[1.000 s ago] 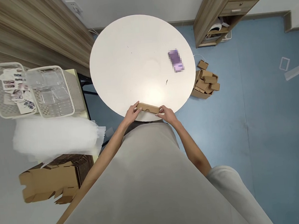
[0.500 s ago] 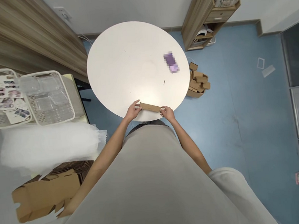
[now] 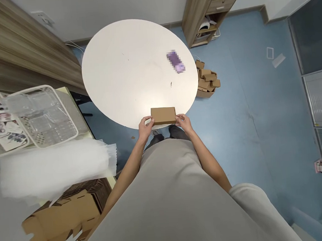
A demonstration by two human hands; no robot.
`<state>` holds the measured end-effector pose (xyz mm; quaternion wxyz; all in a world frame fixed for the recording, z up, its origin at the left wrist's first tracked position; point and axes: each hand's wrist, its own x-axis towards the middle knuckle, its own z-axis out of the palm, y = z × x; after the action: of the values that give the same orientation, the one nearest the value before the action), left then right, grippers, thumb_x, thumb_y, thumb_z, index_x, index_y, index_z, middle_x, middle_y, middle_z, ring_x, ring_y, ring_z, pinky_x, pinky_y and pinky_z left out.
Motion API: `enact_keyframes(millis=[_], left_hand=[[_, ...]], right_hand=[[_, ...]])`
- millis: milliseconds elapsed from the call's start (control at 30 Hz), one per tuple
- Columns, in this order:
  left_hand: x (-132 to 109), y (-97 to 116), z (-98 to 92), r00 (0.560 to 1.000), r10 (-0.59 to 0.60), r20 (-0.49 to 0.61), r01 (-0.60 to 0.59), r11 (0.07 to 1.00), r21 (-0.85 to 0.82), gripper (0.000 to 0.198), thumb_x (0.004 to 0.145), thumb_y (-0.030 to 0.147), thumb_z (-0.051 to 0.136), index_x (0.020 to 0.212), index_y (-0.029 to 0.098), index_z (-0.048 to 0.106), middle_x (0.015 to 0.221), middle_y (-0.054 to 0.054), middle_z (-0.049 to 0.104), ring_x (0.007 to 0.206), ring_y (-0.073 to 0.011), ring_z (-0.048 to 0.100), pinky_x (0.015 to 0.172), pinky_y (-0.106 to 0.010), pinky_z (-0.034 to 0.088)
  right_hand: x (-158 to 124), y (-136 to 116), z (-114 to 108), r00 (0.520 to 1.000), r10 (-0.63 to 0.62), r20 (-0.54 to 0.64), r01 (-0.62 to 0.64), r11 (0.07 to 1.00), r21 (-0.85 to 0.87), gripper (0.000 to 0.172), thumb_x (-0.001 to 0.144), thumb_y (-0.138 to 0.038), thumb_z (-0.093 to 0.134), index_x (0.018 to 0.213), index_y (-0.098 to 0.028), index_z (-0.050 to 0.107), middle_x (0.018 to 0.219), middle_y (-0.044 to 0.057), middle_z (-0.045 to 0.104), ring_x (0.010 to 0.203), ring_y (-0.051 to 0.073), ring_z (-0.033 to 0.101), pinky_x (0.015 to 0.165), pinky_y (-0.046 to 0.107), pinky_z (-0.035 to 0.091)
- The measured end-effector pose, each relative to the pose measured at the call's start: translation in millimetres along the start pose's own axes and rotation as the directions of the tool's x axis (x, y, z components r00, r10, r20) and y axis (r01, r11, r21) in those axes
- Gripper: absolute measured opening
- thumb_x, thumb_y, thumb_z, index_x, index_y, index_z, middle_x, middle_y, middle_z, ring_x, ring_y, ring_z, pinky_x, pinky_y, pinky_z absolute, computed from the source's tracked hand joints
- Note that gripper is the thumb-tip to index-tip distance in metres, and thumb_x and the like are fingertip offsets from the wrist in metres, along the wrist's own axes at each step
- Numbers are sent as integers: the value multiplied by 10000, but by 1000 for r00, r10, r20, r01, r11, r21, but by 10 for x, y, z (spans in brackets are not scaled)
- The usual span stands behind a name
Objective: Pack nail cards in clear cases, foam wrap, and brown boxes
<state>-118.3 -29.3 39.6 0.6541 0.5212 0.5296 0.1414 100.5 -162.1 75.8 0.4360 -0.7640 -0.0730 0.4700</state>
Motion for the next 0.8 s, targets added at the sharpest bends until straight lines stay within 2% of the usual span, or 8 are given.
enact_keyframes(millis=[133, 233, 300, 433, 667, 733, 800], left_hand=[[-30, 27, 112, 998, -57, -27, 56, 998, -29, 680, 1013, 479, 735, 1603, 215, 525, 1629, -214, 600, 1332, -305, 730, 1161, -489, 591], [32, 116, 296, 999, -43, 10, 43, 999, 3, 692, 1030, 584, 701, 1594, 209, 558, 1644, -214, 591, 1364, -332, 718, 1129, -510, 630], [110, 205, 488, 1000, -17, 24, 17, 1000, 6, 666, 1032, 604, 681, 1563, 213, 589, 1656, -199, 583, 1366, -332, 716, 1104, -509, 654], [322, 407, 1050, 1000, -2, 4, 2, 998, -66, 607, 1003, 533, 701, 1526, 240, 602, 1591, -181, 635, 1388, -309, 702, 1144, -509, 633], [656, 750, 2299, 1000, -6, 0, 6, 992, -124, 591, 920, 512, 766, 1438, 262, 629, 1512, -163, 688, 1405, -317, 681, 1148, -536, 612], [722, 844, 2562, 1000, 0, 11, 1, 995, -96, 599, 908, 516, 759, 1432, 258, 624, 1512, -166, 693, 1379, -315, 696, 1144, -534, 607], [782, 932, 2738, 999, 8, 33, -7, 999, -36, 613, 884, 516, 761, 1419, 252, 623, 1501, -170, 705, 1344, -322, 714, 1137, -543, 601]], right_hand=[[128, -15, -111, 999, -34, 35, 33, 999, 43, 519, 791, -644, 847, 1066, -236, 682, 1120, 51, 757, 1009, 191, 737, 967, 392, 686], [310, -64, -279, 996, -71, 53, 66, 994, 92, 518, 753, -617, 882, 1047, -236, 690, 1147, 66, 762, 1113, 225, 733, 1014, 403, 669], [459, -110, -465, 996, -66, 62, 58, 991, 118, 503, 757, -604, 887, 1040, -239, 685, 1132, 66, 771, 1139, 233, 737, 1035, 414, 659], [796, -193, -1018, 990, -56, 127, 32, 983, 180, 523, 732, -581, 916, 1051, -241, 680, 1115, 68, 789, 1148, 241, 747, 1068, 435, 641], [1293, -249, -2168, 994, -63, 94, 35, 960, 276, 572, 622, -544, 992, 1008, -271, 670, 1198, 57, 783, 1114, 253, 740, 1060, 477, 640], [1385, -257, -2420, 996, -45, 80, 18, 952, 307, 571, 615, -544, 993, 999, -275, 667, 1198, 51, 781, 1130, 251, 736, 1069, 472, 635], [1465, -271, -2602, 997, -25, 69, 1, 945, 326, 561, 621, -544, 987, 999, -277, 671, 1207, 49, 781, 1156, 249, 730, 1078, 463, 627]])
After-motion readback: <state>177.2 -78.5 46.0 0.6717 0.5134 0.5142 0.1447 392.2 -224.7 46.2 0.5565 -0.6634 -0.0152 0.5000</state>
